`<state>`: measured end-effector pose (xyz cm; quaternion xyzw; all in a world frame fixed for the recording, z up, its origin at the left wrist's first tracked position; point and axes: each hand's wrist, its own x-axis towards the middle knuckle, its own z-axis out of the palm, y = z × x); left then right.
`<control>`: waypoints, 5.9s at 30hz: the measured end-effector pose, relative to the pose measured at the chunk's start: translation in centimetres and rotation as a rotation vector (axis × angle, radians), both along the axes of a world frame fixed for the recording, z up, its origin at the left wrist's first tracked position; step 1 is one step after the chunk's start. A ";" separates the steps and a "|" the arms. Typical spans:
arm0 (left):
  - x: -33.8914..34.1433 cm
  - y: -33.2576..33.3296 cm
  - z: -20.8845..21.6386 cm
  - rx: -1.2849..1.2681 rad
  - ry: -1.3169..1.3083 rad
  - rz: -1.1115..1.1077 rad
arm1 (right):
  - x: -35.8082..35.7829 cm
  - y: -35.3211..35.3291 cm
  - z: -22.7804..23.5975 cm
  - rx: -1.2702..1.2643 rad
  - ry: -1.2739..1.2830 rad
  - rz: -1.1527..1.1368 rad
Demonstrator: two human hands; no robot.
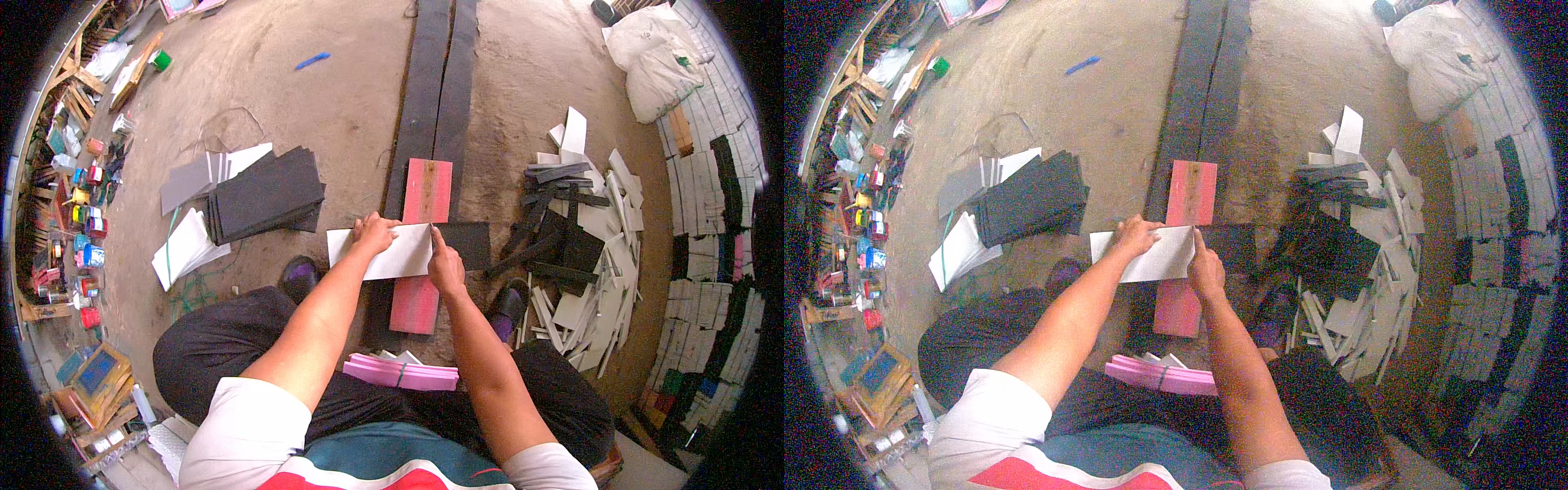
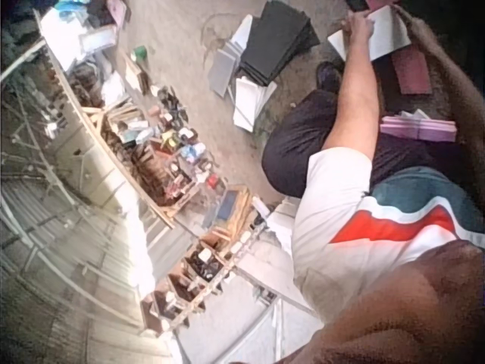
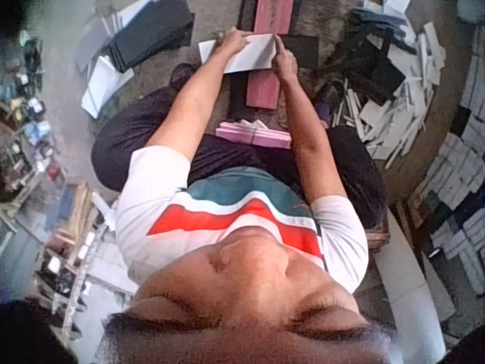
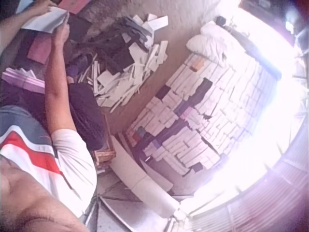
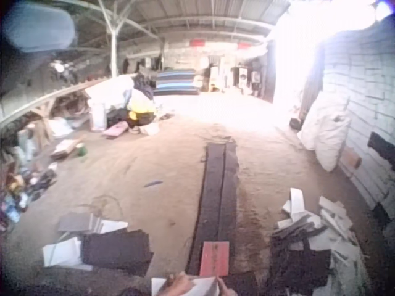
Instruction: The person sits on the floor and repeatedly scores white rectangular sheets using a red utility knife against a pink guide. The person flips each sheet over to score the opposite side, then places the finished pieces into a pile.
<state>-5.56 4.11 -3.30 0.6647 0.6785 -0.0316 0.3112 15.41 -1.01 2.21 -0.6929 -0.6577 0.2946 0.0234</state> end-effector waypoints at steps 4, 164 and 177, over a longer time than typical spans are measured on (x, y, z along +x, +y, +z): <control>0.4 0.1 0.0 -0.016 -0.008 -0.001 | -0.2 -0.3 -0.3 0.019 -0.009 -0.028; 3.6 3.4 2.1 -0.244 -0.010 0.068 | 2.8 -7.9 -0.2 -0.208 0.146 -0.069; 4.1 3.4 1.6 -0.266 0.128 0.123 | 3.5 -5.2 1.2 0.046 0.234 -0.099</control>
